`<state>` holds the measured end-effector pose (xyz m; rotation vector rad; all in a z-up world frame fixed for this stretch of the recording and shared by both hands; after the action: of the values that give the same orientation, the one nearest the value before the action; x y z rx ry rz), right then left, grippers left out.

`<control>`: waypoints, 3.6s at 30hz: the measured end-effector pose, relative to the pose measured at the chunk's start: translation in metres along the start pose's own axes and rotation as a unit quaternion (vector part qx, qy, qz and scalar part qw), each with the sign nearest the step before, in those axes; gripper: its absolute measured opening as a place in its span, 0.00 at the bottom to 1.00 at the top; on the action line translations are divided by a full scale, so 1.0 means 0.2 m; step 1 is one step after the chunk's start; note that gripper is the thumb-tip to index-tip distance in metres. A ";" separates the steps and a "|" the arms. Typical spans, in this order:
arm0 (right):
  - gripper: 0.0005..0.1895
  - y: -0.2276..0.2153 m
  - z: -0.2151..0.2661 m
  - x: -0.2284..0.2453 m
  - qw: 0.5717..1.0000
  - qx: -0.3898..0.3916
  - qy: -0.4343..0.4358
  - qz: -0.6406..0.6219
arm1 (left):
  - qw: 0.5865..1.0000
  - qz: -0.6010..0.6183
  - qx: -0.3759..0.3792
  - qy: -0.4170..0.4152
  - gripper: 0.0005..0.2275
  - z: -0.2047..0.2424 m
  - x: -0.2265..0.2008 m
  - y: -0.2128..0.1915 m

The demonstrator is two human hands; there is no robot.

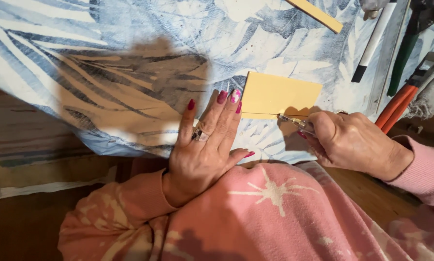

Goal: Marking and cutting wooden strips and tiles for a craft project.

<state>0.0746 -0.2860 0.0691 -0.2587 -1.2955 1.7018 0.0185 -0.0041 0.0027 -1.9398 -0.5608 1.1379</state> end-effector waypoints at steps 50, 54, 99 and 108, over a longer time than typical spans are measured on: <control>0.16 -0.04 -0.14 0.16 1.000 0.007 0.010 0.027 | 1.000 0.010 0.021 0.010 0.38 0.03 0.02 0.04; 0.16 -0.05 -0.16 0.18 1.000 0.006 0.014 0.016 | 1.000 0.012 0.025 0.008 0.38 0.02 0.02 0.03; 0.13 -0.21 -0.03 0.19 0.979 -0.154 0.018 -0.135 | 0.992 0.121 0.003 -0.021 0.40 -0.06 0.03 -0.08; 0.18 0.13 0.00 0.13 0.863 -0.410 -0.092 -0.280 | 0.994 0.090 -0.001 0.062 0.44 -0.25 0.10 -0.10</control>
<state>0.0470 -0.2654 0.0555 -0.1759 -1.9628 0.6249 0.0717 0.0004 0.0226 -2.0794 -0.3252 1.1169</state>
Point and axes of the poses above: each hand's wrist, its own z-axis away from the middle knuckle, its own y-axis out of the palm, x = y × z, the point moved 2 cm from there along -z, towards the middle knuckle, and after that the axes turned 11 degrees about -x, right-handed, at the moved point
